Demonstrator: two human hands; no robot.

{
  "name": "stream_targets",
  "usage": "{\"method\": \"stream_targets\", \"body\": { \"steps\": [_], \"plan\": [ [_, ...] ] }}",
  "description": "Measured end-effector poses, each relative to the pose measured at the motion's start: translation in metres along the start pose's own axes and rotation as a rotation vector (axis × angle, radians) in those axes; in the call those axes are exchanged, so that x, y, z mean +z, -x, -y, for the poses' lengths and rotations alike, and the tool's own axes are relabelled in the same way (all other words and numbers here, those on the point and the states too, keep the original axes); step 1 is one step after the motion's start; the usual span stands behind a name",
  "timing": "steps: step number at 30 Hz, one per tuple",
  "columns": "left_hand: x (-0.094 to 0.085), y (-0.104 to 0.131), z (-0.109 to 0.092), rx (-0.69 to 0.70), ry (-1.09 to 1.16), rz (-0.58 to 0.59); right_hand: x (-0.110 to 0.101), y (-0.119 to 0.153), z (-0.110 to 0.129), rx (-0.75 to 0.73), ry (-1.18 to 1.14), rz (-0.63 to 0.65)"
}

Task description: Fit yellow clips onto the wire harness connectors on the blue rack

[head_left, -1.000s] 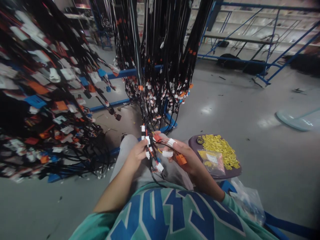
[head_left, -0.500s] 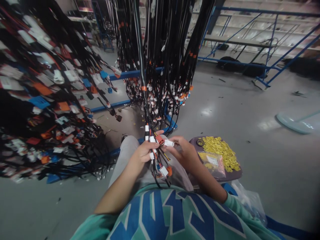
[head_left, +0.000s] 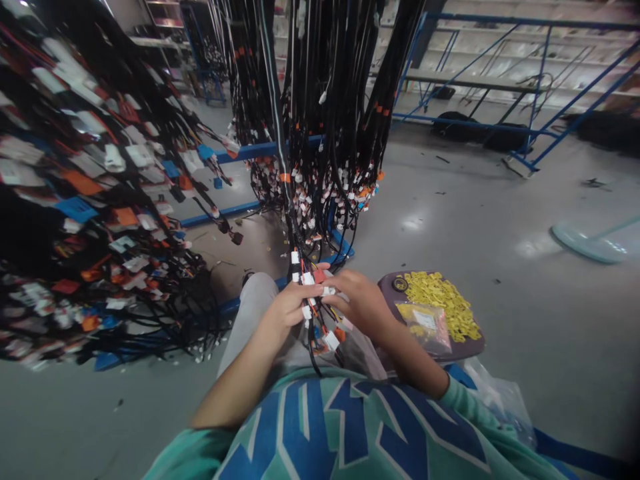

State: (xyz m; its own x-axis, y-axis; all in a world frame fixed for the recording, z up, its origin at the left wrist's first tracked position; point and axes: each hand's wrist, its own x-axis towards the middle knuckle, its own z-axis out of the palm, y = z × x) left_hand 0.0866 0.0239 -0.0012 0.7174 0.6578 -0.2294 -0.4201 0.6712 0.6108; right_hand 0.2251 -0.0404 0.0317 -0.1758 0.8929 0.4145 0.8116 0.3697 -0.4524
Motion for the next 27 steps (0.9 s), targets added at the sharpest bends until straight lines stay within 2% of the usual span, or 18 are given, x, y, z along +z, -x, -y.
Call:
{"method": "stream_targets", "body": {
  "steps": [3,6,8,9,10,11,12,13,15,16,18,21,27],
  "plan": [
    [0.002,-0.001,-0.001,-0.003,-0.039,-0.020,-0.003,0.006,-0.009,0.107,-0.219,0.025],
    [0.003,0.000,-0.005,0.003,-0.087,-0.038,-0.017,0.035,-0.045,0.344,-0.321,-0.050],
    [0.003,0.000,-0.007,-0.003,-0.108,-0.061,-0.029,0.073,-0.081,0.542,-0.228,-0.080],
    [0.004,0.000,-0.008,-0.004,-0.117,-0.074,-0.033,0.098,-0.099,0.630,-0.144,-0.043],
    [0.004,-0.001,-0.008,-0.004,-0.127,-0.085,-0.036,0.124,-0.116,0.728,-0.034,0.030],
    [0.004,-0.003,-0.008,-0.003,-0.136,-0.092,-0.037,0.151,-0.130,0.857,0.074,0.167],
    [0.005,-0.005,-0.008,-0.001,-0.142,-0.097,-0.036,0.177,-0.142,0.999,0.154,0.317],
    [0.006,-0.007,-0.008,-0.001,-0.147,-0.103,-0.032,0.201,-0.150,1.083,0.176,0.361],
    [0.009,-0.012,-0.006,-0.007,-0.156,-0.125,-0.018,0.236,-0.158,1.184,0.174,0.398],
    [0.011,-0.013,-0.005,-0.011,-0.160,-0.142,-0.010,0.246,-0.160,1.214,0.168,0.375],
    [0.014,-0.015,-0.004,-0.019,-0.175,-0.173,0.009,0.256,-0.162,1.273,0.179,0.308],
    [0.018,-0.013,-0.004,-0.011,-0.188,-0.201,0.031,0.252,-0.170,1.378,0.231,0.177],
    [0.017,-0.007,-0.007,-0.001,-0.216,-0.259,0.049,0.233,-0.194,1.583,0.279,0.038]
  ]
}}
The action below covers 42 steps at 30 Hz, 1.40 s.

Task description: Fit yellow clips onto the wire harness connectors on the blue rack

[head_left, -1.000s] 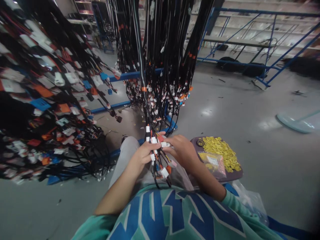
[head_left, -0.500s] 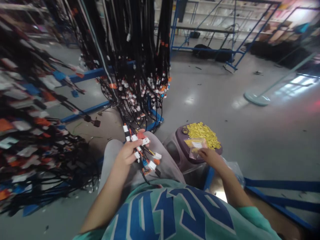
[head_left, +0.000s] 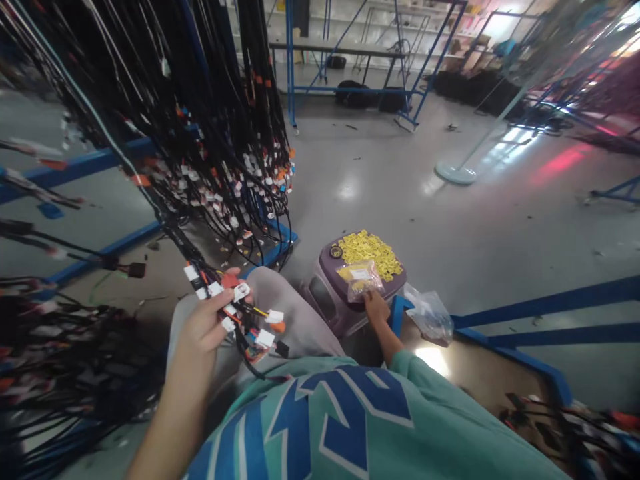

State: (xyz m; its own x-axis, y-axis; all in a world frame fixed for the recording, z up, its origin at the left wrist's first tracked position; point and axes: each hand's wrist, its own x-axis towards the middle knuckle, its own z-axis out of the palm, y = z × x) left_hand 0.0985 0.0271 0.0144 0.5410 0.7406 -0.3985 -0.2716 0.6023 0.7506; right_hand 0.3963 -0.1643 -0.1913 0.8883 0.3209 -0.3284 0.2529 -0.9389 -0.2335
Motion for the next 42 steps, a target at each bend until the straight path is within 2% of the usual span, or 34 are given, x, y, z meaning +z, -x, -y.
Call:
{"method": "stream_targets", "body": {
  "steps": [5,11,14,19,24,27,31,35,40,42],
  "plan": [
    [0.000,0.001,0.000,0.024,-0.010,-0.013,0.004,-0.007,0.010,0.091,-0.025,-0.025],
    [-0.001,-0.001,0.000,0.001,0.025,0.019,0.009,-0.005,0.011,0.120,-0.068,-0.039],
    [-0.002,-0.001,0.000,-0.012,0.043,0.033,0.008,-0.005,0.011,0.118,-0.104,-0.033],
    [-0.003,0.000,0.000,-0.023,0.063,-0.008,0.007,-0.005,0.010,0.095,-0.199,-0.032],
    [-0.006,0.001,0.002,-0.005,0.052,0.040,0.002,0.000,0.000,0.035,-0.370,-0.046],
    [-0.008,0.001,0.002,-0.018,0.057,0.043,-0.003,0.014,-0.013,-0.011,-0.532,0.004],
    [-0.007,0.001,0.002,-0.033,0.083,0.035,-0.006,0.039,-0.019,-0.073,-0.754,0.155],
    [-0.003,0.002,0.002,-0.046,0.120,0.090,-0.019,0.059,0.008,-0.145,-0.933,0.305],
    [-0.002,0.007,0.004,-0.051,0.184,0.150,-0.063,0.094,0.078,-0.272,-1.209,0.609],
    [-0.004,0.010,0.006,-0.052,0.219,0.163,-0.083,0.113,0.106,-0.390,-1.286,0.725]
  ]
}}
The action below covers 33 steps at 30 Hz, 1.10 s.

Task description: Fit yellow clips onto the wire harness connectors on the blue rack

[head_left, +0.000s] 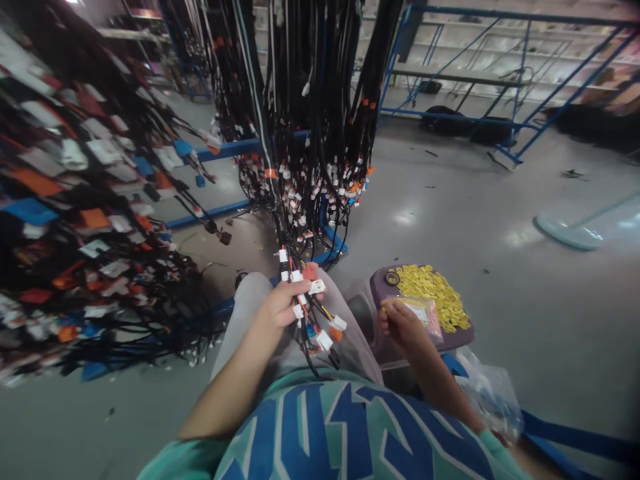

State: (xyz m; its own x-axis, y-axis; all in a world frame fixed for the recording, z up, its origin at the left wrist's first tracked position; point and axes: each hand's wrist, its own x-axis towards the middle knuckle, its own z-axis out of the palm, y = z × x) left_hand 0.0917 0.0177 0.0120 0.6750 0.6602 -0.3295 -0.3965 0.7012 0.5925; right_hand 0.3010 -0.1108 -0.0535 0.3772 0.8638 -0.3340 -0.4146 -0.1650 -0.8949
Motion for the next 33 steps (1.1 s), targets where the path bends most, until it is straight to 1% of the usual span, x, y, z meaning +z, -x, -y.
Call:
{"method": "stream_targets", "body": {
  "steps": [2,5,8,12,15,19,23,25,27,30,33],
  "plan": [
    [-0.002,0.002,0.001,0.011,0.030,0.024,0.028,0.003,0.019,-0.057,-0.021,0.122],
    [-0.005,0.003,0.002,0.037,0.051,0.044,0.060,0.006,0.037,-0.085,-0.017,0.250],
    [-0.007,0.003,0.002,0.044,0.043,0.058,0.083,0.007,0.044,-0.064,0.001,0.337],
    [-0.009,0.003,0.001,0.037,0.034,0.061,0.101,0.008,0.049,-0.043,-0.019,0.391],
    [-0.010,0.003,0.002,0.036,0.039,0.061,0.108,0.010,0.052,0.003,-0.042,0.390],
    [-0.011,0.002,0.002,0.027,0.051,0.091,0.110,0.010,0.054,0.064,-0.061,0.388],
    [-0.012,0.003,0.001,0.018,0.051,0.086,0.107,0.009,0.052,0.044,-0.051,0.423],
    [-0.011,0.004,0.001,0.019,0.054,0.097,0.106,0.010,0.051,-0.004,-0.015,0.451],
    [-0.010,0.004,0.001,0.018,0.057,0.109,0.107,0.012,0.051,-0.082,0.050,0.446],
    [-0.009,0.004,0.002,0.021,0.066,0.114,0.110,0.016,0.054,-0.249,0.203,0.371],
    [-0.008,0.004,0.003,0.031,0.055,0.117,0.115,0.018,0.056,-0.448,0.406,0.278]
  ]
}}
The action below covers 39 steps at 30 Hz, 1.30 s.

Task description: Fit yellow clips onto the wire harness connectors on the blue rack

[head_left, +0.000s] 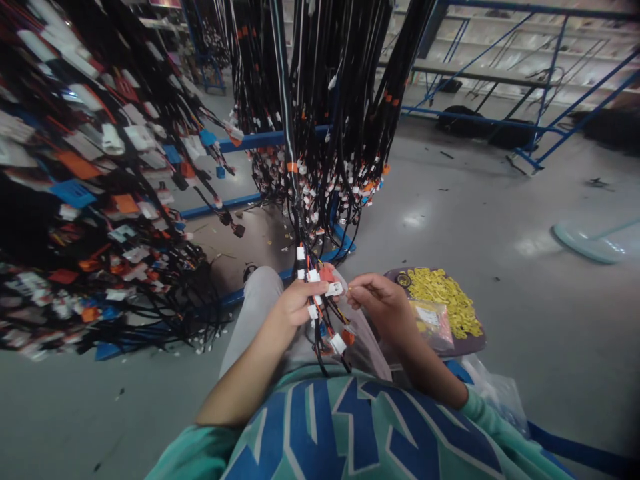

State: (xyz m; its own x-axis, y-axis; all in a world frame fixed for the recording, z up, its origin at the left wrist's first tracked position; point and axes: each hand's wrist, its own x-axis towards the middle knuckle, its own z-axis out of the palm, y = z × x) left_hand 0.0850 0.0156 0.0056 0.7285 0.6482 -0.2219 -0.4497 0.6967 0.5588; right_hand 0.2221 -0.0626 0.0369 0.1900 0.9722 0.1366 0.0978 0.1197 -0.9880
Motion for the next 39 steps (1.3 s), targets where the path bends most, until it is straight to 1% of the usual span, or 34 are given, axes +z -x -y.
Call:
{"method": "stream_targets", "body": {
  "steps": [2,5,12,18,21,23,26,28,31,34,39],
  "plan": [
    [0.001,0.001,0.000,0.002,-0.009,0.007,0.002,-0.001,0.001,-0.095,0.131,-0.024],
    [0.004,0.002,0.000,0.009,-0.009,0.032,0.005,-0.003,-0.002,-0.174,0.189,-0.029],
    [0.012,0.006,-0.001,0.006,0.004,0.011,0.008,-0.002,-0.009,-0.224,0.156,-0.039],
    [0.012,0.006,-0.001,0.007,-0.009,0.009,0.006,-0.002,-0.011,-0.240,0.121,-0.016],
    [0.011,0.006,-0.001,0.005,-0.010,0.014,0.006,-0.001,-0.012,-0.192,0.084,0.012],
    [0.010,0.005,0.000,0.006,-0.020,0.015,0.007,-0.001,-0.013,-0.128,0.008,0.039],
    [0.009,0.005,0.001,0.011,-0.042,0.013,0.010,-0.002,-0.015,0.023,-0.182,0.063],
    [0.009,0.005,0.002,0.008,-0.055,0.003,0.010,-0.004,-0.016,0.131,-0.295,0.100],
    [0.008,0.006,0.004,0.005,-0.090,-0.036,0.008,-0.006,-0.018,0.236,-0.368,0.162],
    [0.008,0.006,0.006,0.012,-0.137,-0.059,0.006,-0.006,-0.021,0.292,-0.361,0.174],
    [0.011,0.005,0.006,0.023,-0.166,-0.067,0.004,-0.005,-0.025,0.291,-0.378,0.131]
  ]
}}
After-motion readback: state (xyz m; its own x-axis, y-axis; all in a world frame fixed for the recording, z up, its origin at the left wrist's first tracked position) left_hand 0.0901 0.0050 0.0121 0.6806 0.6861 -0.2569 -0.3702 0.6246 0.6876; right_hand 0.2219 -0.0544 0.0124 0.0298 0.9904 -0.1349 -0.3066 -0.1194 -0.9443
